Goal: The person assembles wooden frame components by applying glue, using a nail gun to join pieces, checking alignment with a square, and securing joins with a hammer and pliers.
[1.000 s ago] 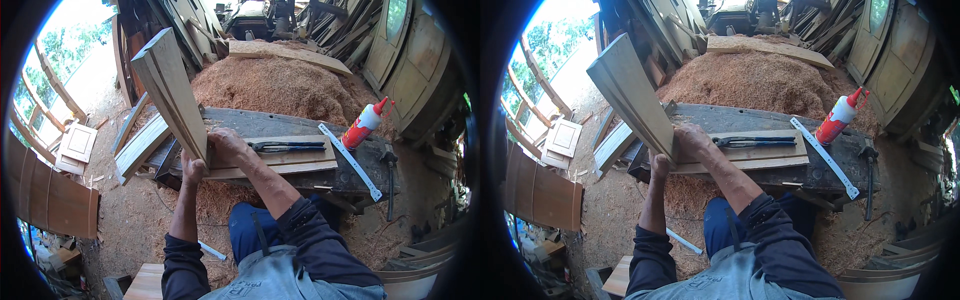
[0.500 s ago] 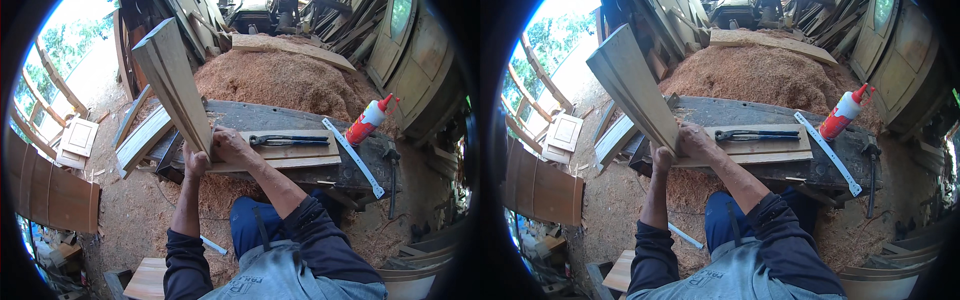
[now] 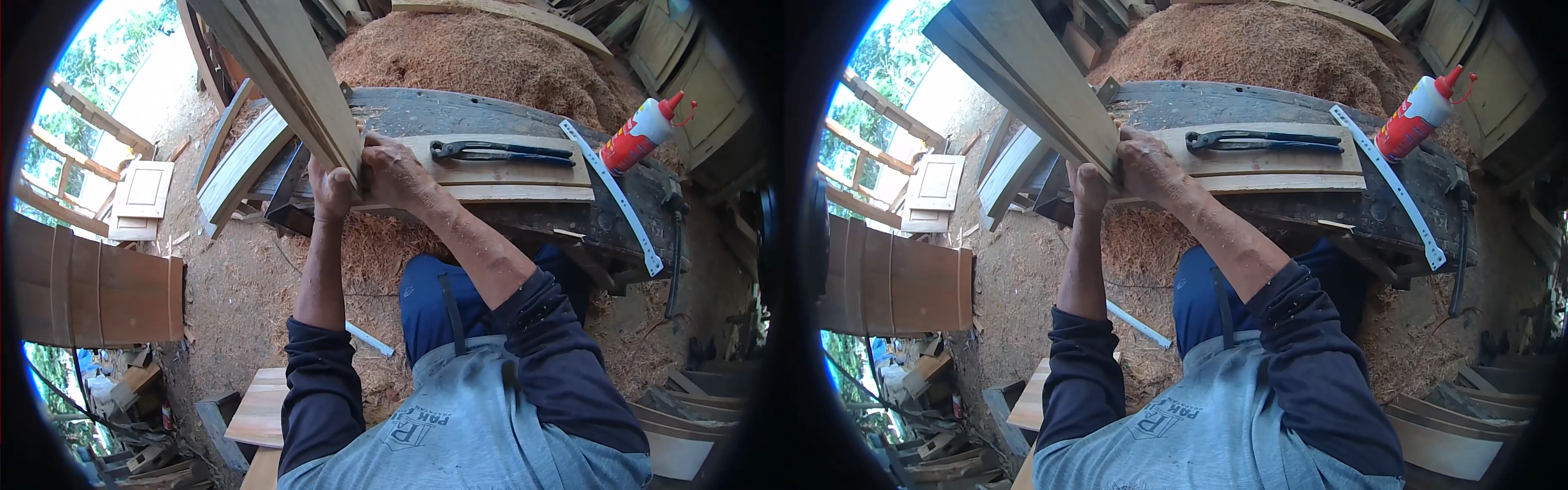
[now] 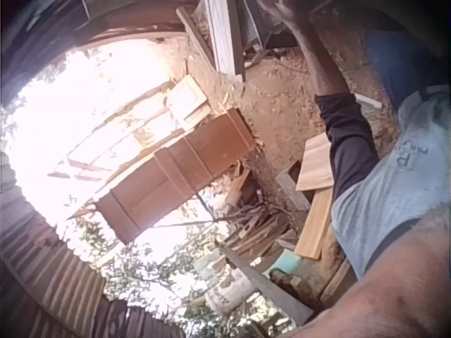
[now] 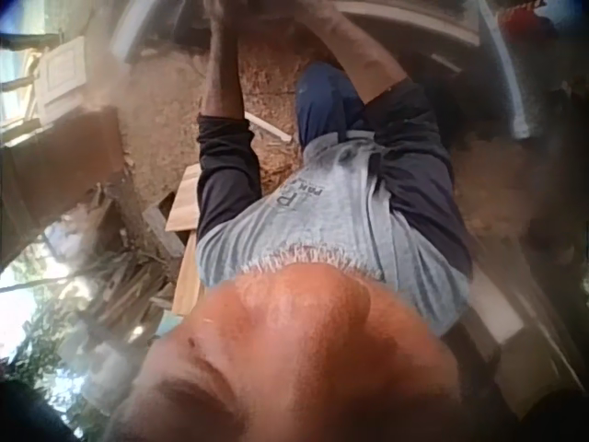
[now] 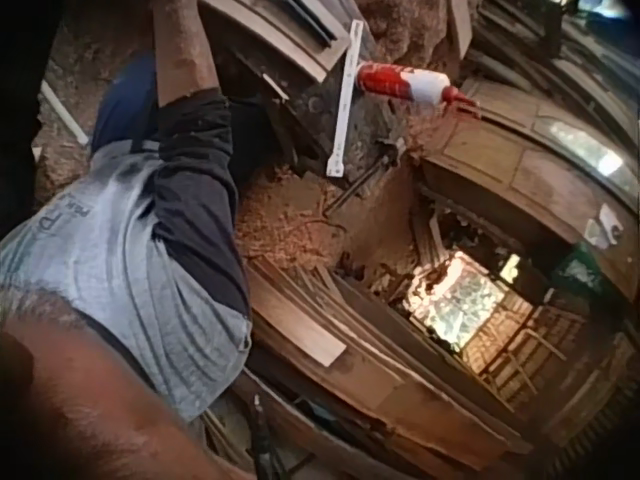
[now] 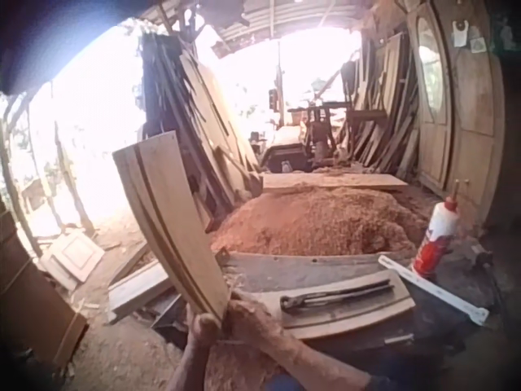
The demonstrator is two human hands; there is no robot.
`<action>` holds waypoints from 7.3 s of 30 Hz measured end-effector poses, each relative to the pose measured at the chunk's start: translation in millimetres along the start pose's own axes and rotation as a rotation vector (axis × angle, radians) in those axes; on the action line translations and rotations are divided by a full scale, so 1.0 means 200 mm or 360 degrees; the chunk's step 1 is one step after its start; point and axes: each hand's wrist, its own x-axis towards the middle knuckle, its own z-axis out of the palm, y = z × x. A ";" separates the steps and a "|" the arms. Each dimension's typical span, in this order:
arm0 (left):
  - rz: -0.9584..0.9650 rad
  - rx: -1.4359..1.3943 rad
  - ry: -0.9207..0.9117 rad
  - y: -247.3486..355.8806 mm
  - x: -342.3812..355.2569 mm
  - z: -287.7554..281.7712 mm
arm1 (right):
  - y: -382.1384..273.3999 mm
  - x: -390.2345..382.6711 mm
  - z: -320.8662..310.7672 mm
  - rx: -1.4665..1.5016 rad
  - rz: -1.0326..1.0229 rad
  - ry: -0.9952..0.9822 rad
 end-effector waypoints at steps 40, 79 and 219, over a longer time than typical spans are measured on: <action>0.0035 0.0220 0.0053 -0.02 -0.01 0.00 | 0.12 0.06 -0.06 -0.0191 0.0330 -0.0375; 0.0026 0.0035 0.0028 -0.03 -0.01 -0.02 | 0.05 0.06 -0.06 -0.0024 0.0293 -0.0215; -0.0126 0.0024 0.0046 -0.13 -0.04 -0.09 | -0.03 0.05 0.02 -0.0288 0.0395 -0.0028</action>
